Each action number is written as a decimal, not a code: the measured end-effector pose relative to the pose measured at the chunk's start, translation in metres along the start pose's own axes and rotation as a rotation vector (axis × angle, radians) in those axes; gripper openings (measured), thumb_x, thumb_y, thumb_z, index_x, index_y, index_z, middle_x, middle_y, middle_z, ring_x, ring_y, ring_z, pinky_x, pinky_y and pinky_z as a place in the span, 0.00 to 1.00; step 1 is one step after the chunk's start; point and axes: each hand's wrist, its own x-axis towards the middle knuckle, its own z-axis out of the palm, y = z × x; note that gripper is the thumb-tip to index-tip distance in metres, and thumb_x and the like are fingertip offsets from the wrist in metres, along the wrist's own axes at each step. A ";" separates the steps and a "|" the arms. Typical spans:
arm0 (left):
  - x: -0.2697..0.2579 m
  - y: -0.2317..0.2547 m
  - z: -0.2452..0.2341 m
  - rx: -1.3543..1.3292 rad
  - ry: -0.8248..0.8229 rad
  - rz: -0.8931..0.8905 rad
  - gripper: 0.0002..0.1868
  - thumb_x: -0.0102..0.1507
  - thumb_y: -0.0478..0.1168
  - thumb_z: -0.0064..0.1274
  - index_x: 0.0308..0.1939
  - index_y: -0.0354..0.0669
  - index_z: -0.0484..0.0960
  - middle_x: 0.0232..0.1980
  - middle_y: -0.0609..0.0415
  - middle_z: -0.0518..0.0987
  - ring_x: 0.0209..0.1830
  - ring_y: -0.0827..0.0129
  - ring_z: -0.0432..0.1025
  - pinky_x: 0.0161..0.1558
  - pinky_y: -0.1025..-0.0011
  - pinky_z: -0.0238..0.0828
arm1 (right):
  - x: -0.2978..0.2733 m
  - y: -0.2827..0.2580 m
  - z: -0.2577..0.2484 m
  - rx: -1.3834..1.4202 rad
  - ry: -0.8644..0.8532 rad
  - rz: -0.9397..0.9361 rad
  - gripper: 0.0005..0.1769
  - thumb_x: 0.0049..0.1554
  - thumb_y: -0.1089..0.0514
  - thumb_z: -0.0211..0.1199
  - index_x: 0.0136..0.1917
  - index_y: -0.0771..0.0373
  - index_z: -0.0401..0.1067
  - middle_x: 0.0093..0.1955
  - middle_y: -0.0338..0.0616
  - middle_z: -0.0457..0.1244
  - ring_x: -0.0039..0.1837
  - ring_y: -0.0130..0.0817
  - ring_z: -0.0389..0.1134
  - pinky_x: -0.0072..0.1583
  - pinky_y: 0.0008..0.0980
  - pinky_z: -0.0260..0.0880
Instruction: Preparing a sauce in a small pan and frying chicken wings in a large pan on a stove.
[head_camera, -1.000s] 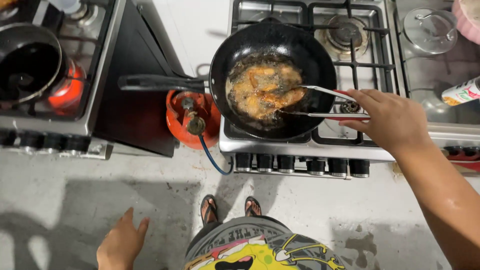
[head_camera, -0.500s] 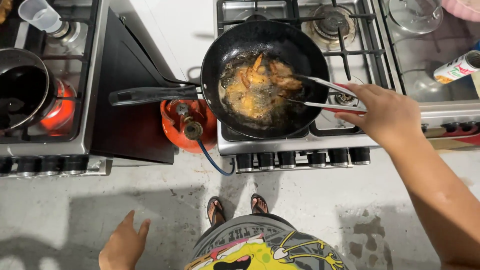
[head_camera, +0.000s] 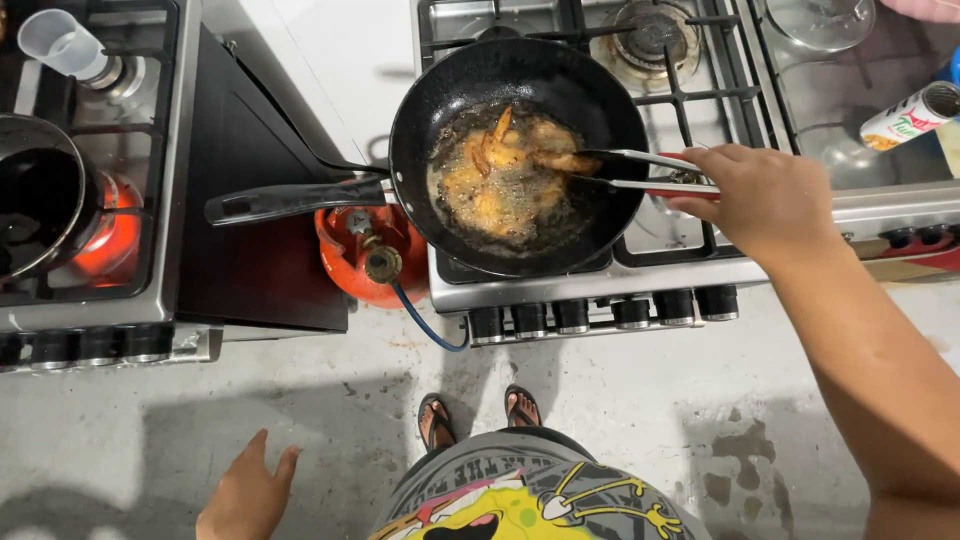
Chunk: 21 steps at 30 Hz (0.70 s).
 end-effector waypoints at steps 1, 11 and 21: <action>0.000 0.004 -0.004 0.052 -0.071 -0.049 0.40 0.65 0.64 0.46 0.77 0.52 0.63 0.73 0.44 0.71 0.70 0.45 0.69 0.67 0.50 0.69 | 0.002 0.002 0.004 0.003 0.002 -0.018 0.29 0.53 0.33 0.69 0.64 0.46 0.78 0.47 0.34 0.70 0.47 0.40 0.72 0.45 0.37 0.70; -0.012 0.010 -0.011 0.038 -0.041 -0.038 0.38 0.66 0.63 0.44 0.77 0.52 0.63 0.74 0.48 0.70 0.70 0.48 0.68 0.65 0.50 0.70 | 0.017 0.037 0.005 0.517 -0.528 0.503 0.31 0.53 0.29 0.65 0.62 0.46 0.82 0.30 0.47 0.67 0.35 0.38 0.68 0.40 0.39 0.65; -0.016 0.013 -0.014 0.007 -0.065 -0.055 0.38 0.66 0.61 0.46 0.77 0.52 0.64 0.72 0.47 0.73 0.70 0.48 0.69 0.67 0.51 0.68 | 0.015 0.011 -0.005 0.318 -0.462 0.363 0.36 0.52 0.25 0.66 0.64 0.48 0.80 0.37 0.46 0.71 0.43 0.44 0.73 0.46 0.43 0.69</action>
